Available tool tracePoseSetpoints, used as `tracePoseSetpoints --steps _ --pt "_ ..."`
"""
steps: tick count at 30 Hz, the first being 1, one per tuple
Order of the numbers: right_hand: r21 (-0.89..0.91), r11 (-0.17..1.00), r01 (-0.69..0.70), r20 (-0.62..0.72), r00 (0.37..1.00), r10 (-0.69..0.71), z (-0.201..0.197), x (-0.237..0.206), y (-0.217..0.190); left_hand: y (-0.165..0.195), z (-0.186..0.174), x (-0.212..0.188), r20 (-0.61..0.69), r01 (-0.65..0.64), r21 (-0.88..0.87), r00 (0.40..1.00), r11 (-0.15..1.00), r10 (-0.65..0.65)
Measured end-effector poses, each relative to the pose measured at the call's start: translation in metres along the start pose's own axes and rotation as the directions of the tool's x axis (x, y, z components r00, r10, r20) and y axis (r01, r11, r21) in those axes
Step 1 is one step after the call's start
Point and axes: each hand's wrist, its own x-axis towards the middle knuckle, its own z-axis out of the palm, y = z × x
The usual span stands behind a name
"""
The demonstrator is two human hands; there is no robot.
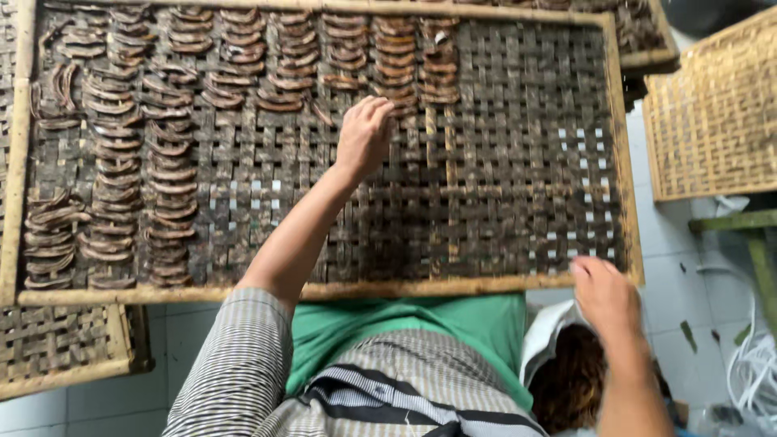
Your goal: The person sits on the floor in front of woven bamboo trays covered with dried pods. They pick up pods one at a time, inspect each by hand, and place accepted pods into a white plastic sack beside them, occasionally gathering a handful from the tray.
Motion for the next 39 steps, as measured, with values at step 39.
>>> tracePoseSetpoints --steps 39 --pt "0.147 0.894 0.424 -0.479 0.821 -0.310 0.110 0.114 -0.160 -0.065 0.096 0.160 0.503 -0.027 0.433 0.837 0.901 -0.216"
